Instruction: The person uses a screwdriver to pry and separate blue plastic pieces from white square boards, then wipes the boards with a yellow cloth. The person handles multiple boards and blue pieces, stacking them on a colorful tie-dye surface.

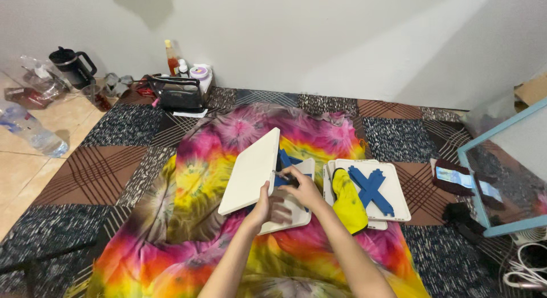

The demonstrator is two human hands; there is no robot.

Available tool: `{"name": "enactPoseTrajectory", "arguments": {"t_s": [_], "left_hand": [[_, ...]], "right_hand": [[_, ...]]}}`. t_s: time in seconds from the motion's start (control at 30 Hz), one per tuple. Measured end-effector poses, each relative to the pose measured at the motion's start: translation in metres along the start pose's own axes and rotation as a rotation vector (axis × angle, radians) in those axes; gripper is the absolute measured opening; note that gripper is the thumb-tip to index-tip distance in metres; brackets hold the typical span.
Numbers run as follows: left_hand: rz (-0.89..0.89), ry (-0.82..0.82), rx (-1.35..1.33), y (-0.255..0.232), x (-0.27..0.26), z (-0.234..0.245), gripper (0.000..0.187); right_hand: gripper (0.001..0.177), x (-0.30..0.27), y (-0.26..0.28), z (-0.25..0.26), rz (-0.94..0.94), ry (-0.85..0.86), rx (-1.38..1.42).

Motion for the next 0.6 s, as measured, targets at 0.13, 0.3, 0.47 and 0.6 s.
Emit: {"name": "enactPoseTrajectory", "arguments": {"t_s": [0.13,0.3,0.47,0.6], "left_hand": [[0.096,-0.303,0.612,-0.030,-0.078,0.023,0.114],[-0.581,-0.706,0.828,-0.096,-0.124,0.025,0.075],[-0.973,-0.364,1.015,-0.106,-0.083,0.001,0.098],[-0.861,-0.238,0.806,-0.087,-0.045,0.009,0.093]], "right_hand": [[0.049,-0.002,-0.009,-0.006,0.006,-0.036,-0.014],[0.048,-0.008,-0.015,-0.005,0.020,-0.014,-0.014],[0.041,-0.011,-0.020,-0.003,-0.019,0.018,0.141],[0.037,-0.012,-0.026,-0.007,-0.091,0.019,0.255]]}}
Point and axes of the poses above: each hand's wrist, its own x-axis towards the middle knuckle, its own z-axis out of the back of the hand, y = z × x, the point moved 4 cm from there along x, towards the middle knuckle, and after that the axes turned 10 degrees about z, right-handed, at the moved point
